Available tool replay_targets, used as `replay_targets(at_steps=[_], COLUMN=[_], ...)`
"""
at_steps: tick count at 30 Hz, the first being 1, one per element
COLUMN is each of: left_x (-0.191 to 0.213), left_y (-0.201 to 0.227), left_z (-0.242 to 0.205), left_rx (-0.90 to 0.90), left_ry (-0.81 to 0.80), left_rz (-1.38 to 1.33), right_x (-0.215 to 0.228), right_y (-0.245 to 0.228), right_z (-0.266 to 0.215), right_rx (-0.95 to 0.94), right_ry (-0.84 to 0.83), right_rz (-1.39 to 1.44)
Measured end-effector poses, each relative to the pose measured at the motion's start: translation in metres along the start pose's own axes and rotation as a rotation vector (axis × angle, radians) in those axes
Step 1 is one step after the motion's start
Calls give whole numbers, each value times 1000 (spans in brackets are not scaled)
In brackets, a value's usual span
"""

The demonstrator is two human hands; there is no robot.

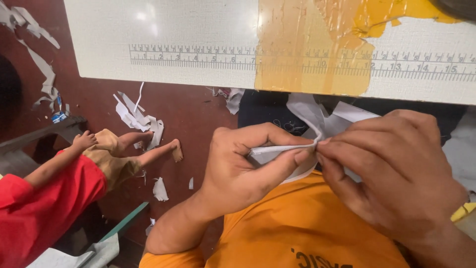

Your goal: Measuring, cutting, and folding fabric strips on a sewing table in preparation for assembly.

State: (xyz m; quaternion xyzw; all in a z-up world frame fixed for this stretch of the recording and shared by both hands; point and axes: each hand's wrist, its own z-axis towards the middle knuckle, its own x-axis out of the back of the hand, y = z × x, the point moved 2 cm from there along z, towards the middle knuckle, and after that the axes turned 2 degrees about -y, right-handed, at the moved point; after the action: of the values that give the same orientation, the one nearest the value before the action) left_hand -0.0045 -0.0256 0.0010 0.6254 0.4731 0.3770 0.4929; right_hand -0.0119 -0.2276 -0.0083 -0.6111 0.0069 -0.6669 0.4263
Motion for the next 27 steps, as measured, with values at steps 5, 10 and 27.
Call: replay_targets(at_steps=[5, 10, 27], left_x=[0, 9, 38], left_y=[-2, -5, 29], left_z=[-1, 0, -20], left_rx=[-4, -12, -143], left_ry=[26, 36, 64], left_rz=[65, 64, 158], right_x=[-8, 0, -12], right_y=[11, 23, 14], right_z=[6, -6, -20], right_rx=[-182, -178, -390], right_ry=[-278, -38, -18], right_rz=[-87, 396, 43])
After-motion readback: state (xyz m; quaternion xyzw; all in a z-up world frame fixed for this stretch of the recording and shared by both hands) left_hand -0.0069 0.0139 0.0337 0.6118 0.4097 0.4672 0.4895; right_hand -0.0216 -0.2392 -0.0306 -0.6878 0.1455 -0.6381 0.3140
